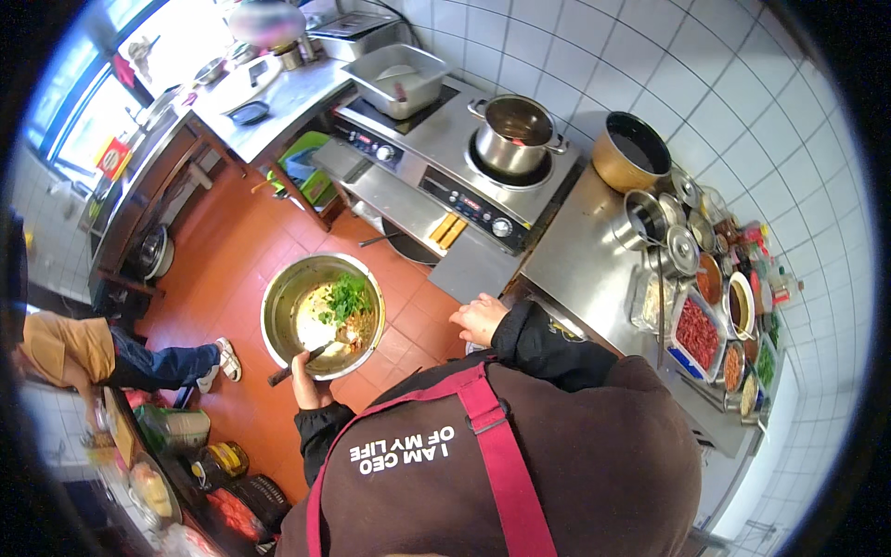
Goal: The person assembles a noodle dish by placing noodles, chopped green onions, and sauces into a white rectangular container. They add a dark sauce and a red sauce, then hand the container to a coworker. The person then prepares a second dish in a metal bowl, adding noodles, green onions, and sauces before handing it off.
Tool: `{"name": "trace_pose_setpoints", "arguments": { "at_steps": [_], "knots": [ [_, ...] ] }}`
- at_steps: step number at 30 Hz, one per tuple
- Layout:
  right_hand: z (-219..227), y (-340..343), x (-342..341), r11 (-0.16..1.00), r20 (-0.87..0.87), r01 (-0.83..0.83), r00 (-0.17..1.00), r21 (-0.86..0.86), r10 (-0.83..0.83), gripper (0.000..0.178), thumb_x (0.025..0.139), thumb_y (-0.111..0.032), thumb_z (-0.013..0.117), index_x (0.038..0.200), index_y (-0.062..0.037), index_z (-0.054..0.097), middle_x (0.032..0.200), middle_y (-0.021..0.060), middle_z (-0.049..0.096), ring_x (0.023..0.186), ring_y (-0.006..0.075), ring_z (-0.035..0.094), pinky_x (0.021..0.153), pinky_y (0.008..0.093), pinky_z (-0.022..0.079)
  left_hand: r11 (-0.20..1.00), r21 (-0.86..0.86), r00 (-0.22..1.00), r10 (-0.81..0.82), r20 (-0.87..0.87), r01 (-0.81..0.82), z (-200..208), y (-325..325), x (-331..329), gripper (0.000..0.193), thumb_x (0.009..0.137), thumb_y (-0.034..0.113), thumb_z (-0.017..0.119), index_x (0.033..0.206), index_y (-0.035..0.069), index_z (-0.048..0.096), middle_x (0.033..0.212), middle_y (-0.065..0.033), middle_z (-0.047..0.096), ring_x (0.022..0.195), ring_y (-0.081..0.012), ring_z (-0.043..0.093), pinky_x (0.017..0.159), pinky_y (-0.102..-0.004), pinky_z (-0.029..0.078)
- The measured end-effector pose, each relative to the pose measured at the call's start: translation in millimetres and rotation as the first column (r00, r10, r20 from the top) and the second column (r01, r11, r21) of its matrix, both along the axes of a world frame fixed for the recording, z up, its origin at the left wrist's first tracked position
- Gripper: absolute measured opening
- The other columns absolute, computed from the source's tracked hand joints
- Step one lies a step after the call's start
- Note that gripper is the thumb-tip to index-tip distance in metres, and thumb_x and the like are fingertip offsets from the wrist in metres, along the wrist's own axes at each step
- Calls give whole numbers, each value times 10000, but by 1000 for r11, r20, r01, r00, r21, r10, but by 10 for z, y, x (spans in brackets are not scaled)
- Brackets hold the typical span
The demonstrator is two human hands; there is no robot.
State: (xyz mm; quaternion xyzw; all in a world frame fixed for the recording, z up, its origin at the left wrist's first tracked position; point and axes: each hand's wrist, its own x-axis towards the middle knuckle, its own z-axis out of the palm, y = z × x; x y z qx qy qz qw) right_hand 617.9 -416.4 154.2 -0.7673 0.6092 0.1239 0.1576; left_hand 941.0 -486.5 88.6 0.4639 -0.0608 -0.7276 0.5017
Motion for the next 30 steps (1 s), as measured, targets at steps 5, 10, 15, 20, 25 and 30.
{"name": "trace_pose_setpoints", "arguments": {
  "at_steps": [5, 10, 15, 20, 25, 30],
  "knots": [
    [232, 134, -249, 994, -17, 104, 994, -23, -105, 331, 758, -268, 586, 1047, -106, 581, 952, 75, 619, 924, 244, 575, 846, 389, 380, 989, -106, 978, -116, -171, 98, 157, -244, -395, 310, 816, 162, 552, 1060, -27, 524, 1004, -108, 591, 896, -222, 584, 766, -326, 476],
    [311, 33, -342, 989, 26, 130, 991, -74, -128, 335, 764, -255, 582, 1063, -104, 574, 984, 82, 608, 958, 243, 557, 858, 375, 367, 987, -109, 989, -129, -72, 121, 495, -321, -555, 360, 793, 220, 591, 1046, -30, 529, 960, -125, 604, 839, -222, 599, 725, -321, 480],
    [207, -165, -427, 996, 65, 51, 997, -74, -46, 338, 759, -250, 587, 1064, -104, 572, 963, 99, 616, 923, 262, 573, 834, 398, 382, 984, -144, 994, -109, -5, 107, 539, -312, -514, 398, 792, 182, 543, 1127, -1, 431, 986, -137, 558, 857, -253, 597, 669, -381, 536],
    [236, -481, -241, 989, 92, -108, 989, -96, 117, 330, 745, -222, 607, 1050, -100, 574, 926, 102, 619, 901, 276, 573, 817, 408, 389, 993, -105, 998, 49, 31, -45, 522, -138, -241, 460, 783, 172, 541, 1182, 4, 384, 1005, -137, 547, 874, -255, 594, 686, -382, 544],
    [37, -676, -53, 964, 144, -254, 954, -85, 264, 326, 738, -232, 609, 1036, -101, 586, 935, 103, 622, 888, 280, 575, 807, 396, 387, 978, -52, 979, 203, 33, -201, 259, 150, 59, 397, 786, 213, 557, 1116, 0, 506, 1001, -106, 596, 869, -215, 600, 746, -350, 500],
    [-40, -890, 219, 928, 165, -372, 915, -14, 369, 348, 738, -263, 621, 1050, -109, 594, 946, 93, 629, 895, 260, 582, 809, 384, 385, 958, -2, 957, 288, 42, -288, 258, 446, 321, 440, 789, 224, 546, 1153, -16, 485, 1030, -119, 595, 900, -221, 604, 762, -358, 505]
  ]
}}
